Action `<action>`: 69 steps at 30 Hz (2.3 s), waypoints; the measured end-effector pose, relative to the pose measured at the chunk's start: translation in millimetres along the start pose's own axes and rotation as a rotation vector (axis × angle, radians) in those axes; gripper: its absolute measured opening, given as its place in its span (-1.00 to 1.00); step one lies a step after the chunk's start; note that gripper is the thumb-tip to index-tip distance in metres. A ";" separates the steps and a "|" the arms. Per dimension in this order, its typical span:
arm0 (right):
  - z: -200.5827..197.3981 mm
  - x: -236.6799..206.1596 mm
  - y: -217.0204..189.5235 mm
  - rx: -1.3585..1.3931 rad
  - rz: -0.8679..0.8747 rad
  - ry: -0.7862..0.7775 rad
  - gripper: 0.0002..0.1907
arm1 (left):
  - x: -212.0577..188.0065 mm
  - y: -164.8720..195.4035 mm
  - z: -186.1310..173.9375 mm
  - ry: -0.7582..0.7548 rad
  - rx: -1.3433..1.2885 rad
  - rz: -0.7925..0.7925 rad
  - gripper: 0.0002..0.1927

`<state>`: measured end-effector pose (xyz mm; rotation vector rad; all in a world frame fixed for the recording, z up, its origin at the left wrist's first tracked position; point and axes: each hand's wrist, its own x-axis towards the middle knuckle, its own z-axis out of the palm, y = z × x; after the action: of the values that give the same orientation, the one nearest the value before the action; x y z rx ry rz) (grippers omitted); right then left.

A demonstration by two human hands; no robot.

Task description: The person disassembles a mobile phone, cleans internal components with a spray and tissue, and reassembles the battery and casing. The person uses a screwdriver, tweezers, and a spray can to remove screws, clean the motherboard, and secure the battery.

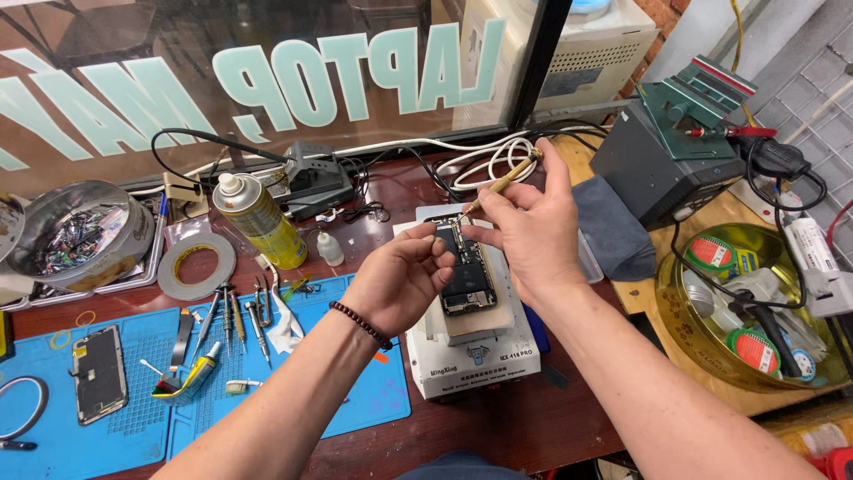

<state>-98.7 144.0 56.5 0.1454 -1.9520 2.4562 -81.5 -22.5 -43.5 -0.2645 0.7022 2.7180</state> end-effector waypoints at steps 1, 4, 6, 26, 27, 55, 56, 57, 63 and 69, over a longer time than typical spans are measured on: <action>2.7 -0.5 -0.8 -0.016 -0.006 0.014 -0.10 | -0.8 -0.3 2.9 0.000 -0.018 -0.001 -0.82; 7.7 -3.7 -2.8 -0.038 -0.066 -0.038 -0.11 | -4.4 -1.0 9.8 -0.080 -0.016 0.008 -0.86; 10.1 -5.2 -4.0 -0.082 -0.073 -0.033 -0.12 | -6.3 -3.1 14.0 -0.084 -0.012 0.015 -0.85; 1.0 -12.8 4.0 -0.215 -0.037 -0.038 -0.15 | -5.1 -19.7 12.7 0.048 0.053 0.000 -0.84; -0.7 -14.2 5.0 -0.227 -0.046 -0.047 -0.16 | -4.7 -22.6 12.6 0.076 0.062 -0.002 -0.83; -17.4 -8.7 16.6 -0.122 0.015 0.044 -0.06 | -4.0 -27.3 14.5 0.172 0.099 -0.083 -0.80; -19.5 -6.2 17.8 -0.126 0.007 0.048 -0.05 | -4.6 -26.6 12.7 0.191 0.183 -0.056 -0.80; -22.0 -2.4 18.6 -0.128 -0.001 0.050 -0.05 | -5.3 -24.9 10.6 0.210 0.268 -0.027 -0.80; -38.1 17.1 26.8 -0.189 -0.063 0.061 -0.07 | -7.3 -18.2 8.4 0.349 0.936 0.265 -0.81; -41.1 28.8 37.8 -0.327 -0.135 0.091 -0.09 | -22.7 -14.9 24.7 0.246 1.925 0.810 -0.55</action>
<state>-132.5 173.8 12.7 0.1540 -2.1873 1.9943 -57.6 -3.7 -23.0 0.2406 3.3214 1.1521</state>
